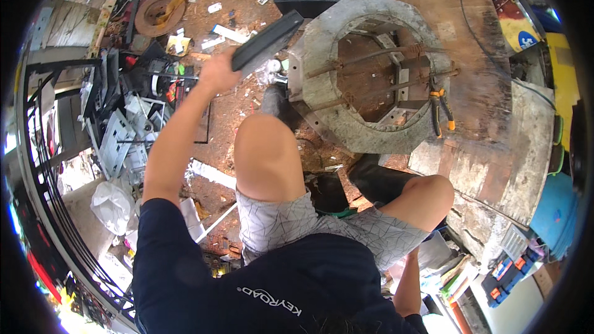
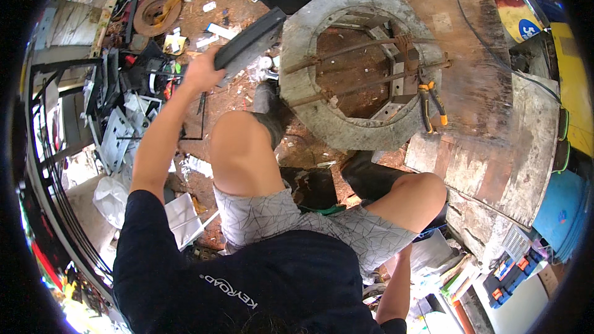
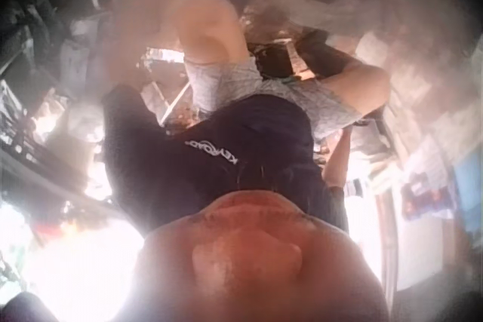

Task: The person disassembles an electronic device using a screwdriver to remove screws and extract internal circuit boards and components from the metal housing.

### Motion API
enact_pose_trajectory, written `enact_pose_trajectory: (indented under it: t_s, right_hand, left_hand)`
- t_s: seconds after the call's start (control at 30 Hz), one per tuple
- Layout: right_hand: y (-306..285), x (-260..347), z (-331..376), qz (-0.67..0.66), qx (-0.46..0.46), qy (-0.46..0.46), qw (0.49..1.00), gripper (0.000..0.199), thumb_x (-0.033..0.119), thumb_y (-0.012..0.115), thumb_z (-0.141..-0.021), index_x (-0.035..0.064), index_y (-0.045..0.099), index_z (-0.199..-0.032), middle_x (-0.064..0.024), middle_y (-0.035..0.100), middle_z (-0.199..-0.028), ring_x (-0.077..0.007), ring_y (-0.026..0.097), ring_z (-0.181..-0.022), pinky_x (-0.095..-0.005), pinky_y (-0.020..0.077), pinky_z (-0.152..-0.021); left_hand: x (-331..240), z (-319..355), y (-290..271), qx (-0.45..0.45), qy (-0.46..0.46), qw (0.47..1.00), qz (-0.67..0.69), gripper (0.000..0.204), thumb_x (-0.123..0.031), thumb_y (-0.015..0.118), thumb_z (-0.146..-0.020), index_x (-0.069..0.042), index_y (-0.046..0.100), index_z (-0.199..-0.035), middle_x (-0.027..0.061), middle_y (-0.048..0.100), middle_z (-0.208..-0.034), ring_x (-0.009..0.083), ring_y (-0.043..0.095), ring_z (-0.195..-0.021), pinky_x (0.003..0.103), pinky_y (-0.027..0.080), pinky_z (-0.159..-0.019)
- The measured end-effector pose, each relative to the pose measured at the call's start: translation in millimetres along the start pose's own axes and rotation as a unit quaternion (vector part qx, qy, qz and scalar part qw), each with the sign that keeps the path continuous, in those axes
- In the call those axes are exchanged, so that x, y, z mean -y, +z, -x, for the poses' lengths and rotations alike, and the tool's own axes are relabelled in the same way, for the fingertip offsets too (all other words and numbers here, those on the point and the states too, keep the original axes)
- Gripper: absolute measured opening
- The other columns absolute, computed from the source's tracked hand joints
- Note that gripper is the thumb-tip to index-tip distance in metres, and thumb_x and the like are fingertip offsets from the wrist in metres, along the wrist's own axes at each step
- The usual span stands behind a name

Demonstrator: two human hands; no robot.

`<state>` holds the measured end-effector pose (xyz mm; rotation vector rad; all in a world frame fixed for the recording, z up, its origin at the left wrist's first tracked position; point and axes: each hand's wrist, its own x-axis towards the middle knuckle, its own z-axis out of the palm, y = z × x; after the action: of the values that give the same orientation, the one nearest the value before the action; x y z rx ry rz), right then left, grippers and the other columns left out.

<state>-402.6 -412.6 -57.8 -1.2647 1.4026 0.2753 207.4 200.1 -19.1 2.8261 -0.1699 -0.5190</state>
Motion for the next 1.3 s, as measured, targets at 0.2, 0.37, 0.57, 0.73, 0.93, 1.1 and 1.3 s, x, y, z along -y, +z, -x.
enact_pose_trajectory:
  t_s: [0.2, 0.37, 0.57, 0.73, 0.93, 1.1, 1.3]
  right_hand:
    - [37.1, 155.9, 22.5, 0.358, -0.148, -0.157, 0.908, 0.04, 0.017, 0.057, -0.091, 0.0028, 0.051, -0.128, -0.0125, 0.066, -0.111, -0.0197, 0.061, -0.093, -0.033, 0.05, -0.081]
    - [52.7, 257.9, 54.4, 0.245, -0.236, -0.418, 0.842, 0.043, 0.018, 0.057, -0.094, 0.002, 0.051, -0.133, -0.0153, 0.065, -0.107, -0.0209, 0.061, -0.098, -0.0323, 0.0473, -0.084]
    - [195.9, 325.0, 158.6, -0.001, 0.06, -0.579, 0.813, 0.046, 0.013, 0.066, -0.091, 0.002, 0.05, -0.133, -0.0109, 0.064, -0.112, -0.0165, 0.06, -0.098, -0.0314, 0.0495, -0.086]
    - [277.8, 340.0, 227.3, -0.007, 0.287, -0.526, 0.8, 0.073, 0.026, 0.072, -0.087, 0.0015, 0.034, -0.144, -0.0193, 0.053, -0.131, -0.0238, 0.055, -0.118, -0.0365, 0.0473, -0.096]
    - [257.7, 343.4, 266.2, -0.11, 0.314, -0.501, 0.799, 0.06, 0.013, 0.075, -0.08, -0.0046, 0.046, -0.129, -0.0122, 0.062, -0.115, -0.0198, 0.059, -0.103, -0.0324, 0.0474, -0.09]
    - [244.6, 336.4, 268.9, 0.051, 0.067, -0.606, 0.791, 0.056, 0.021, 0.074, -0.073, -0.0018, 0.055, -0.12, -0.015, 0.066, -0.1, -0.0245, 0.065, -0.093, -0.0352, 0.0496, -0.084]
    - [273.6, 318.2, 260.5, 0.28, -0.064, -0.611, 0.738, 0.062, 0.034, 0.07, -0.072, -0.0004, 0.055, -0.121, -0.0204, 0.067, -0.089, -0.0366, 0.067, -0.086, -0.0451, 0.052, -0.076]
  left_hand:
    - [77.6, 85.1, -129.3, -0.085, 0.013, 0.958, 0.273, 0.069, -0.013, 0.075, -0.073, 0.008, 0.046, -0.131, 0.0134, 0.062, -0.112, 0.0196, 0.06, -0.098, 0.03, 0.045, -0.09]
    - [53.2, 138.3, -227.9, -0.109, 0.046, 0.852, 0.51, 0.076, -0.011, 0.071, -0.076, 0.01, 0.035, -0.139, 0.018, 0.059, -0.119, 0.0225, 0.06, -0.103, 0.033, 0.047, -0.091]
    - [-21.7, 164.4, -235.7, -0.101, 0.153, 0.754, 0.63, 0.069, -0.015, 0.074, -0.072, 0.001, 0.047, -0.134, 0.0121, 0.061, -0.12, 0.0238, 0.061, -0.106, 0.036, 0.048, -0.094]
    - [-73.9, 156.3, -127.0, -0.005, 0.157, 0.613, 0.774, 0.063, -0.019, 0.073, -0.072, 0.0, 0.051, -0.128, 0.0115, 0.063, -0.117, 0.0277, 0.061, -0.107, 0.04, 0.049, -0.095]
    - [-185.5, 165.7, -5.7, 0.132, 0.15, 0.465, 0.862, 0.068, -0.028, 0.068, -0.074, -0.002, 0.049, -0.133, 0.0149, 0.057, -0.13, 0.033, 0.053, -0.119, 0.049, 0.038, -0.106]
    - [-247.2, 170.8, 18.5, 0.101, 0.191, 0.687, 0.694, 0.077, -0.027, 0.058, -0.085, 0.0, 0.023, -0.148, 0.0154, 0.029, -0.153, 0.0287, 0.025, -0.142, 0.041, 0.019, -0.116]
    - [-301.1, 202.0, -20.8, -0.057, 0.225, 0.77, 0.594, 0.104, -0.048, 0.066, -0.085, 0.011, 0.007, -0.147, 0.0295, 0.021, -0.151, 0.0364, 0.027, -0.139, 0.04, 0.024, -0.113]
